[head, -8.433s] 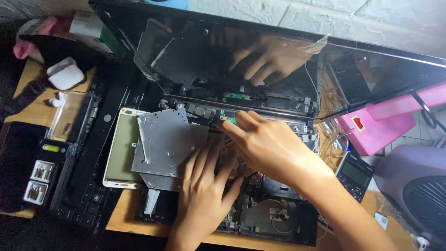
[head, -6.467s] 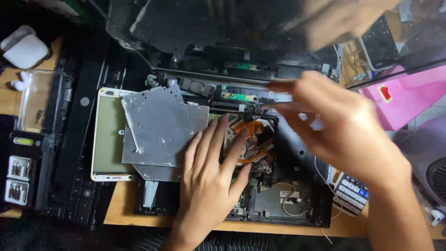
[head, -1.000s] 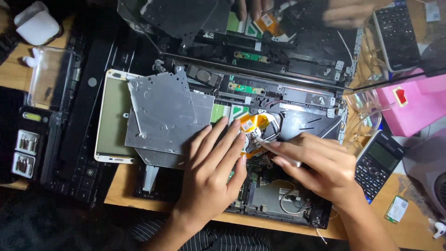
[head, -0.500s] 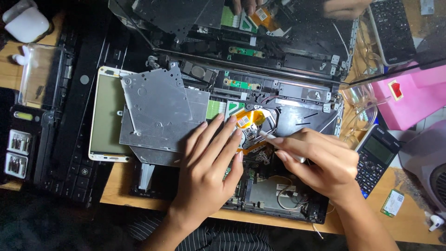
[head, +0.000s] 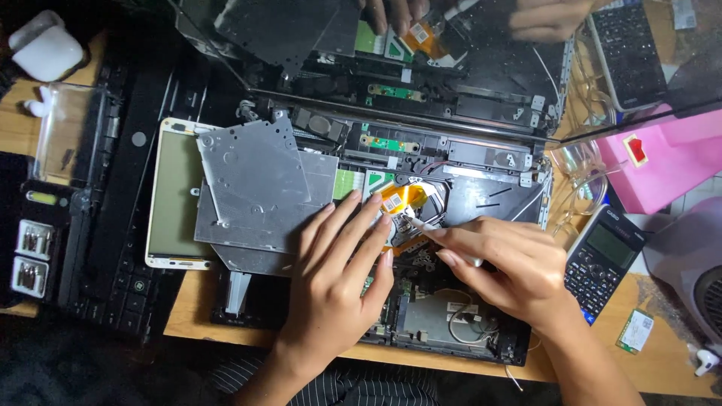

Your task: Applying adhesive to a laptop frame and handling a smartphone screen during a repair process

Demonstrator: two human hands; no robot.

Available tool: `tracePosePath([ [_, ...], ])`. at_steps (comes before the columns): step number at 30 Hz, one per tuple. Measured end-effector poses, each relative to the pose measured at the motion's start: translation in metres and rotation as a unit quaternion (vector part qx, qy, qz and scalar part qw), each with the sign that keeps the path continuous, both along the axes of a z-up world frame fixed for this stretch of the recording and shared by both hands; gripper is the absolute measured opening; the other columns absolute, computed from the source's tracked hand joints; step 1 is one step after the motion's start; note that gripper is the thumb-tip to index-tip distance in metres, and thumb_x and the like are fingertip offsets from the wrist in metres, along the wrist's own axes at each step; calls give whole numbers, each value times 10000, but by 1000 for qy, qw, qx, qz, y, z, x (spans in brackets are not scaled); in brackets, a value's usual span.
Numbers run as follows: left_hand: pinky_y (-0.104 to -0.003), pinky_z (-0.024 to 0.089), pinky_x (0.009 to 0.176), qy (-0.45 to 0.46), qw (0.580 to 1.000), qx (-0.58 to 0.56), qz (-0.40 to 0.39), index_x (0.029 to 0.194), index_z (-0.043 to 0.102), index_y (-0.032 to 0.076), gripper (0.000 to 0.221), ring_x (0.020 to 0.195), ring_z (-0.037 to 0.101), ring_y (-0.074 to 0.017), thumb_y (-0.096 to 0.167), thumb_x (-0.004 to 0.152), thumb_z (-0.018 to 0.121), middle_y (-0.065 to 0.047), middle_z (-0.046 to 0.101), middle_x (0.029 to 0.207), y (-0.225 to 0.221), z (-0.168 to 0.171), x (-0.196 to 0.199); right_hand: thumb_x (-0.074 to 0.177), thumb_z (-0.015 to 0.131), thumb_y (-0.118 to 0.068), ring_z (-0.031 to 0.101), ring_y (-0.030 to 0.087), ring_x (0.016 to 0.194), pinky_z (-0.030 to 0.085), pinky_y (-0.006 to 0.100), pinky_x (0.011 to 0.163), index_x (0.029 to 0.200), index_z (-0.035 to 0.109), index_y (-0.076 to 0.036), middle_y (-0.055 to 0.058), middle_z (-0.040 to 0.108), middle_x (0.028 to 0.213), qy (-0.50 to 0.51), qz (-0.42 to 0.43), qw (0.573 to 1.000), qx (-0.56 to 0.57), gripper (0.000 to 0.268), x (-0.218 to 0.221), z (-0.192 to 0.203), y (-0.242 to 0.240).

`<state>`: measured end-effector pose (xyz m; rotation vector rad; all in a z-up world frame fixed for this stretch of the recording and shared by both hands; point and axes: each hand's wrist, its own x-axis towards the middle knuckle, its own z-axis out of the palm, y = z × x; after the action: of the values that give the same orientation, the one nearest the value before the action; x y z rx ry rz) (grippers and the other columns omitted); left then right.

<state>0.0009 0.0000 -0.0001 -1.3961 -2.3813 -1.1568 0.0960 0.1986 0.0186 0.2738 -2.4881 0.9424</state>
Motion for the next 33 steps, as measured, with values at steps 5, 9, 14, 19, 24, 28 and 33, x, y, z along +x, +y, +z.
tracePosePath([
  [5, -545, 451, 1113, -7, 1000, -4, 3, 1202, 699, -18, 256, 1297, 615, -397, 63, 979, 601, -194, 663, 1347, 0, 0, 0, 948, 692, -26, 476, 198, 532, 416, 309, 523, 1042, 689, 70, 80, 512, 673, -6, 3, 1000, 17, 134, 3, -4, 1],
  [9, -537, 443, 1119, -9, 1000, -9, 5, 1208, 700, -6, 263, 1304, 610, -391, 92, 987, 595, -192, 648, 1368, 1, -1, 0, 948, 684, -14, 511, 200, 554, 448, 307, 549, 1063, 684, 80, 92, 565, 715, -3, 7, 1000, 9, 148, 3, -2, 1],
  [14, -546, 450, 1120, -10, 1000, -23, 4, 1253, 688, 26, 292, 1312, 607, -390, 78, 972, 625, -184, 639, 1381, 0, -1, 0, 946, 685, -7, 533, 224, 570, 480, 328, 566, 1005, 637, 86, 126, 634, 783, 7, -6, 999, 39, 120, 4, -3, 0],
  [19, -533, 447, 1109, -14, 1000, -21, 6, 1245, 694, 31, 280, 1308, 606, -377, 92, 985, 611, -170, 657, 1360, 1, -2, 0, 963, 656, -11, 527, 212, 560, 469, 317, 561, 1040, 671, 80, 105, 591, 734, -10, -13, 999, 42, 121, 3, -2, 0],
  [24, -528, 451, 1092, -7, 1000, -24, 9, 1235, 702, 35, 273, 1283, 623, -374, 90, 982, 616, -164, 669, 1339, 2, 0, -2, 976, 662, 28, 498, 208, 549, 428, 304, 536, 1085, 675, 59, 86, 556, 704, -9, -32, 995, 92, 114, 0, -1, -4],
  [28, -520, 450, 1091, -3, 999, -32, 11, 1214, 716, 32, 262, 1287, 614, -367, 92, 978, 621, -161, 666, 1340, 2, 2, -1, 1008, 629, -7, 452, 206, 534, 366, 325, 483, 1110, 661, 70, 88, 541, 718, -12, -54, 989, 136, 133, -5, 0, -11],
  [33, -522, 459, 1085, 5, 999, -31, 14, 1215, 715, 34, 263, 1282, 616, -367, 91, 973, 630, -163, 665, 1335, 4, 2, -1, 992, 672, -45, 532, 209, 536, 429, 340, 493, 1024, 647, 81, 104, 644, 761, -28, -30, 992, 116, 132, -6, -2, -11],
])
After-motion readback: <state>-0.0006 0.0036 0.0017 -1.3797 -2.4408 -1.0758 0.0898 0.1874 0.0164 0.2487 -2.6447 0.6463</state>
